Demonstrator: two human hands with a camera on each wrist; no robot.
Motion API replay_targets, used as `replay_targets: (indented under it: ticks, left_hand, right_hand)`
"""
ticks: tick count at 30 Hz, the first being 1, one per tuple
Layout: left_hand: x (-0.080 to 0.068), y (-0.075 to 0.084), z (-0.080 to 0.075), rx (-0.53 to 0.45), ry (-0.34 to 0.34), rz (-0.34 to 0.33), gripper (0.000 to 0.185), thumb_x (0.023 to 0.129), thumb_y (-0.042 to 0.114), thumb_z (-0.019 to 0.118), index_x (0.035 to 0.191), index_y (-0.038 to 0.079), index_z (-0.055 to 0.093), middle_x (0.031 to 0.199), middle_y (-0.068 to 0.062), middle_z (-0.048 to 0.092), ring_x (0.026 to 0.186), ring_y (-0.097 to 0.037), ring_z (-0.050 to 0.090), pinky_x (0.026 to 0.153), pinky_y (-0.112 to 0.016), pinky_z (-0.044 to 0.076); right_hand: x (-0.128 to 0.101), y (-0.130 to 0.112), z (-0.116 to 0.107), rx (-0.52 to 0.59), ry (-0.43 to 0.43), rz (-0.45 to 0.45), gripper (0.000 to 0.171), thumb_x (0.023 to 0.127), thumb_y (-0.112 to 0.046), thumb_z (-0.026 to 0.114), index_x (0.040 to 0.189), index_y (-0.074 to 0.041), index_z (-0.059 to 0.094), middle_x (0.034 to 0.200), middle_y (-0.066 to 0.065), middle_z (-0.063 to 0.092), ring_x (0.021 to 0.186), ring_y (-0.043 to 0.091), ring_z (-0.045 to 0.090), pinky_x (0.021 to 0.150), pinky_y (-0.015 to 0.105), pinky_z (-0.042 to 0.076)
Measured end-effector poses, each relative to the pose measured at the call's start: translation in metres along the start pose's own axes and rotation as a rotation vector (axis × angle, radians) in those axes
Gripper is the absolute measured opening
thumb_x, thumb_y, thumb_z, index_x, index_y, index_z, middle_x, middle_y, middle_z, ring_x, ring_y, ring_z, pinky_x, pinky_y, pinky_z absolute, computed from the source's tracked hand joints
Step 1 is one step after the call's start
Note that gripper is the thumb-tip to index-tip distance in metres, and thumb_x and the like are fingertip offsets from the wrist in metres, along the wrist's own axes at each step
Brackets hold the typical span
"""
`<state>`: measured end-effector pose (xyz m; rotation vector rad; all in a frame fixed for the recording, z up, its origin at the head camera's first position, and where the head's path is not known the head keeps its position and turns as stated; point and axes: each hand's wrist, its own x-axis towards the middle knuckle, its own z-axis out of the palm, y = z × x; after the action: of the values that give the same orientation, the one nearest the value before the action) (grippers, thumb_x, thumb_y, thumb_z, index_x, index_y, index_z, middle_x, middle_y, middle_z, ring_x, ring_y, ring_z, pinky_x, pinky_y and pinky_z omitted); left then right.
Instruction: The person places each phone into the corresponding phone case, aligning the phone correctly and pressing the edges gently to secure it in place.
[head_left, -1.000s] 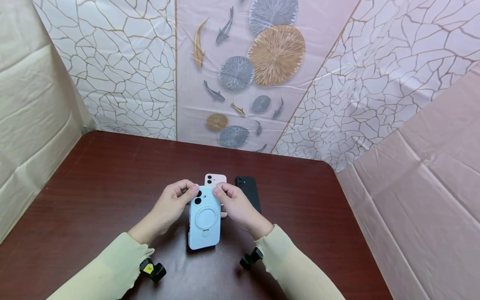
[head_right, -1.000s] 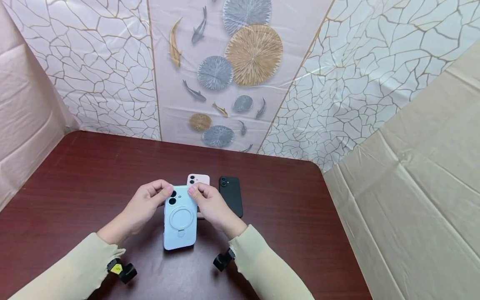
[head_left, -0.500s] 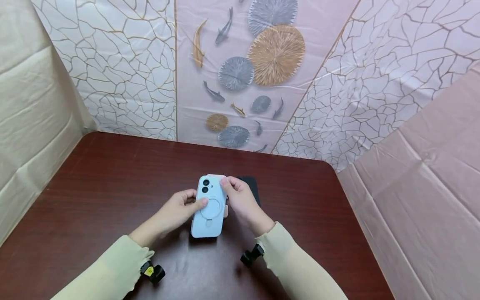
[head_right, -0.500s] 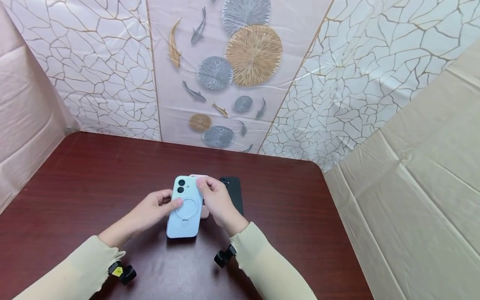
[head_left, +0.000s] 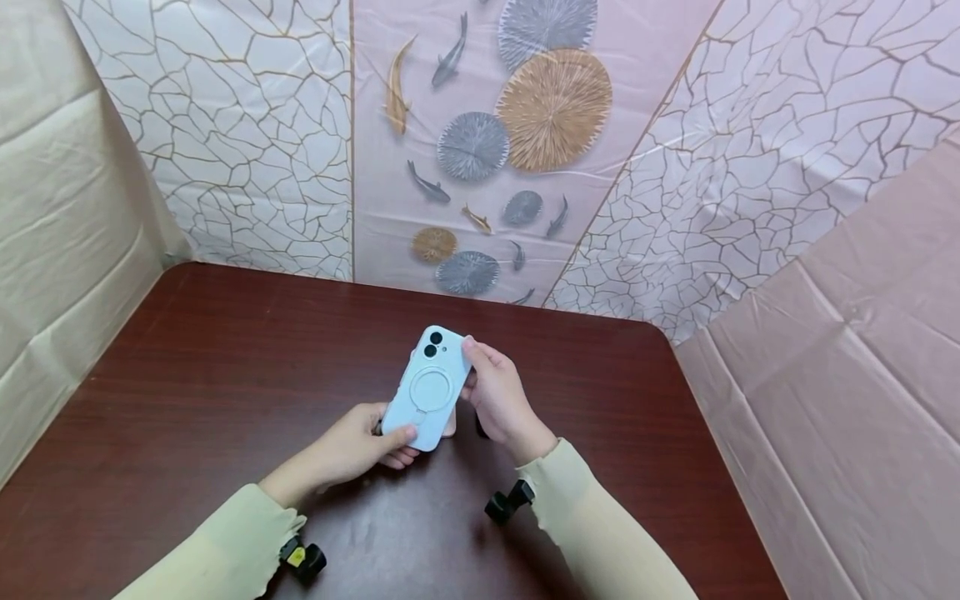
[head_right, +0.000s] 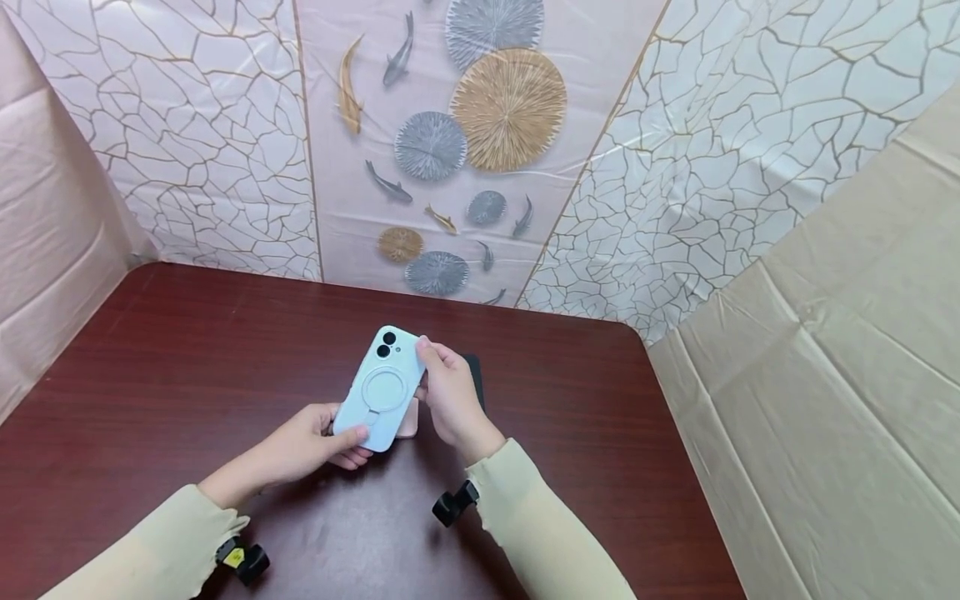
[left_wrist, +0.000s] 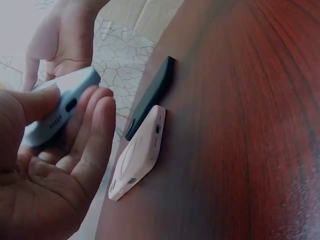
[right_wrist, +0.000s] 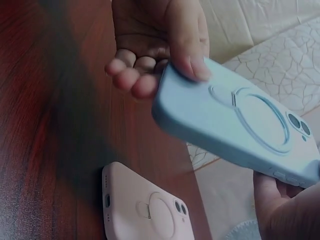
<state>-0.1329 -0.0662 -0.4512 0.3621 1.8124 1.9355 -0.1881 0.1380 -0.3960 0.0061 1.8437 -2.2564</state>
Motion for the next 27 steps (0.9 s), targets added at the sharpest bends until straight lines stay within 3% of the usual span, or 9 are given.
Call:
replay_targets:
  ticks: [3,7,12,16,19,24,27]
  left_hand:
    - [-0.002,0.001,0.001,0.084,-0.044,0.050,0.025,0.095,0.014,0.063,0.103,-0.010,0.060,0.085,-0.023,0.069,0.079,-0.041,0.067,0.071,-0.050,0.055]
    - [-0.006,0.003,0.002,0.175,-0.084,0.082,0.021,0.095,0.014,0.064,0.101,-0.006,0.061,0.082,-0.016,0.070,0.075,-0.037,0.067,0.067,-0.049,0.055]
    - [-0.009,0.003,0.003,0.183,-0.090,0.089,0.021,0.094,0.014,0.065,0.103,-0.005,0.061,0.082,-0.013,0.070,0.076,-0.036,0.068,0.068,-0.049,0.055]
    - [-0.006,0.001,0.004,0.177,-0.091,0.113,0.023,0.094,0.016,0.065,0.104,-0.005,0.063,0.084,-0.012,0.071,0.075,-0.031,0.069,0.069,-0.047,0.056]
    - [-0.003,0.002,0.001,0.155,-0.034,0.144,0.024,0.094,0.016,0.064,0.107,-0.005,0.062,0.092,-0.012,0.070,0.081,-0.025,0.069,0.071,-0.040,0.057]
    - [0.000,0.009,-0.006,0.129,0.132,0.189,0.021,0.093,0.012,0.066,0.107,-0.003,0.061,0.097,-0.013,0.067,0.087,-0.020,0.067,0.073,-0.030,0.055]
    - [0.000,0.012,-0.007,0.105,0.166,0.184,0.020,0.093,0.011,0.065,0.105,-0.004,0.060,0.095,-0.015,0.066,0.086,-0.021,0.067,0.072,-0.031,0.056]
  right_hand:
    - [0.002,0.001,-0.003,0.002,-0.029,0.044,0.053,0.098,-0.045,0.053,0.121,0.002,0.060,0.102,0.010,0.066,0.088,0.015,0.064,0.074,0.030,0.052]
    - [0.001,0.000,-0.003,-0.037,-0.059,0.067,0.060,0.094,-0.052,0.056,0.122,0.001,0.062,0.110,0.010,0.064,0.100,0.016,0.062,0.084,0.030,0.051]
    - [0.001,-0.001,-0.001,-0.109,-0.072,0.029,0.062,0.092,-0.053,0.058,0.116,0.003,0.065,0.112,0.014,0.064,0.109,0.019,0.059,0.091,0.031,0.048]
    - [0.002,-0.002,-0.002,-0.122,-0.067,0.056,0.061,0.093,-0.054,0.056,0.119,0.001,0.064,0.111,0.013,0.064,0.109,0.018,0.059,0.091,0.031,0.048]
    - [0.004,-0.002,-0.001,-0.145,-0.071,0.069,0.063,0.092,-0.055,0.056,0.120,0.001,0.063,0.108,0.012,0.065,0.105,0.018,0.061,0.088,0.032,0.050]
    - [0.004,-0.001,0.002,-0.187,-0.086,0.080,0.062,0.092,-0.056,0.055,0.122,-0.002,0.064,0.109,0.011,0.068,0.102,0.019,0.063,0.086,0.034,0.052]
    - [0.003,0.000,0.002,-0.154,-0.109,0.104,0.062,0.093,-0.055,0.053,0.128,-0.005,0.060,0.119,0.011,0.065,0.109,0.020,0.061,0.091,0.035,0.049]
